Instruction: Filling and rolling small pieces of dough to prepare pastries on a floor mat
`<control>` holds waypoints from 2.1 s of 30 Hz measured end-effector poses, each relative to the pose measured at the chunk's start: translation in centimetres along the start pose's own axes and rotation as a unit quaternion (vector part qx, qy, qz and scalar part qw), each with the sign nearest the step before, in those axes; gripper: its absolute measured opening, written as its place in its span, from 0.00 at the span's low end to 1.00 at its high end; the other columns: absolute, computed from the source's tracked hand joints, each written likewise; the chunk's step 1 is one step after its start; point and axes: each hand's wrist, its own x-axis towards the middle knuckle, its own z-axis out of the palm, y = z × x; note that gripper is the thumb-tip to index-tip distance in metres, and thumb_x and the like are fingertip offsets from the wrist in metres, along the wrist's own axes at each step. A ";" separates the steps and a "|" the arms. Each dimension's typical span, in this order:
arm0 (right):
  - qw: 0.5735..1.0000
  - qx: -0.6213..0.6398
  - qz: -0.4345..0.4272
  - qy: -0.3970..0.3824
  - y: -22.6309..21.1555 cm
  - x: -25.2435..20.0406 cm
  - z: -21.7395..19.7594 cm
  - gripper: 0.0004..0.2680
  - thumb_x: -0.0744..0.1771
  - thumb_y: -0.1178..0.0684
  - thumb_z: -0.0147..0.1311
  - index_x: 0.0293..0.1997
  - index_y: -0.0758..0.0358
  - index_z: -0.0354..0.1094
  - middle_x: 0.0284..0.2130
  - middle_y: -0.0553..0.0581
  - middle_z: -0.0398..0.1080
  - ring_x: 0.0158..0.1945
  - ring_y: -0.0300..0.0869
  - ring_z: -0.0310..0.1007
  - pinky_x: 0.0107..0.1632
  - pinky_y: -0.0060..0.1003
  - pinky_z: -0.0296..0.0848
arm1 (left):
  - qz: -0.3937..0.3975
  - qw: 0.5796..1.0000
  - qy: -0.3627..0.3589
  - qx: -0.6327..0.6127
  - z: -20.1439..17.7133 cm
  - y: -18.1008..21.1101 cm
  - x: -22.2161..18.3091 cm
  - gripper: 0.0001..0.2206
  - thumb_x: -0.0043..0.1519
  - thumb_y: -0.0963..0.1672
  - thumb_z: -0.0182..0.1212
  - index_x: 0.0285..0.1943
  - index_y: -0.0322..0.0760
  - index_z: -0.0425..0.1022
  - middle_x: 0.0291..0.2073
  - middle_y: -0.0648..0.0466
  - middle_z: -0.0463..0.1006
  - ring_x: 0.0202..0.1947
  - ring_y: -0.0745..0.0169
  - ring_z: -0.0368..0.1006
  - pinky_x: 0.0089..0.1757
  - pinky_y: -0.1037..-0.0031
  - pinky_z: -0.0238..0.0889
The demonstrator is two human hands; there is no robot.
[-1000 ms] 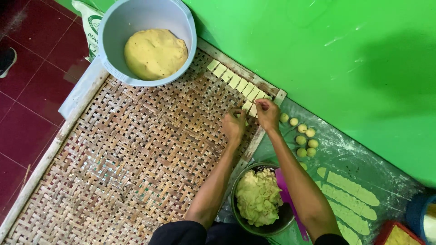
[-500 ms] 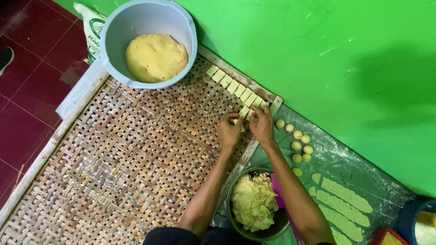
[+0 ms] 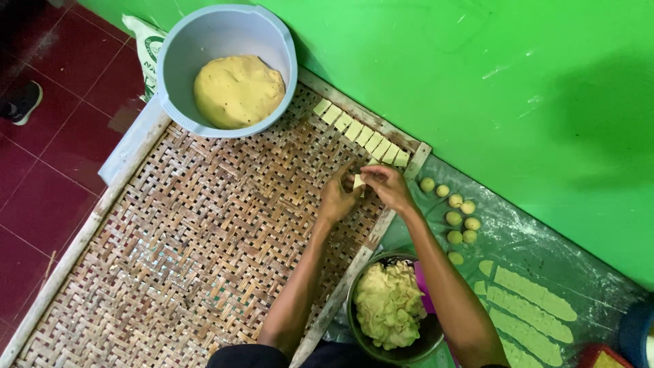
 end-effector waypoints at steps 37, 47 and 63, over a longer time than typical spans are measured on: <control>0.974 -0.130 -0.096 0.157 1.4 5.2 0.7 0.03 0.63 0.58 0.63 0.38 0.58 0.79 0.28 0.58 0.76 0.32 0.45 0.79 0.39 0.37 0.76 | 0.095 0.988 0.123 -0.006 2.4 -5.0 6.1 0.21 0.56 0.40 0.68 0.60 0.35 0.76 0.36 0.45 0.84 0.37 0.51 0.82 0.43 0.62 0.74; 0.976 -0.036 -0.068 0.204 2.2 5.4 0.7 0.04 0.65 0.58 0.61 0.41 0.59 0.78 0.29 0.55 0.77 0.32 0.35 0.73 0.38 0.34 0.74 | 0.116 0.985 0.126 -0.005 2.3 -5.1 6.0 0.22 0.53 0.37 0.70 0.59 0.36 0.77 0.36 0.47 0.82 0.37 0.56 0.80 0.45 0.67 0.73; 0.951 -0.232 -0.158 0.133 0.6 1.4 -0.8 0.11 0.68 0.59 0.54 0.55 0.54 0.77 0.36 0.61 0.70 0.35 0.52 0.75 0.39 0.44 0.74 | 0.144 0.974 0.110 0.133 2.3 -5.5 5.3 0.18 0.55 0.44 0.73 0.56 0.46 0.82 0.46 0.47 0.79 0.46 0.44 0.80 0.49 0.60 0.73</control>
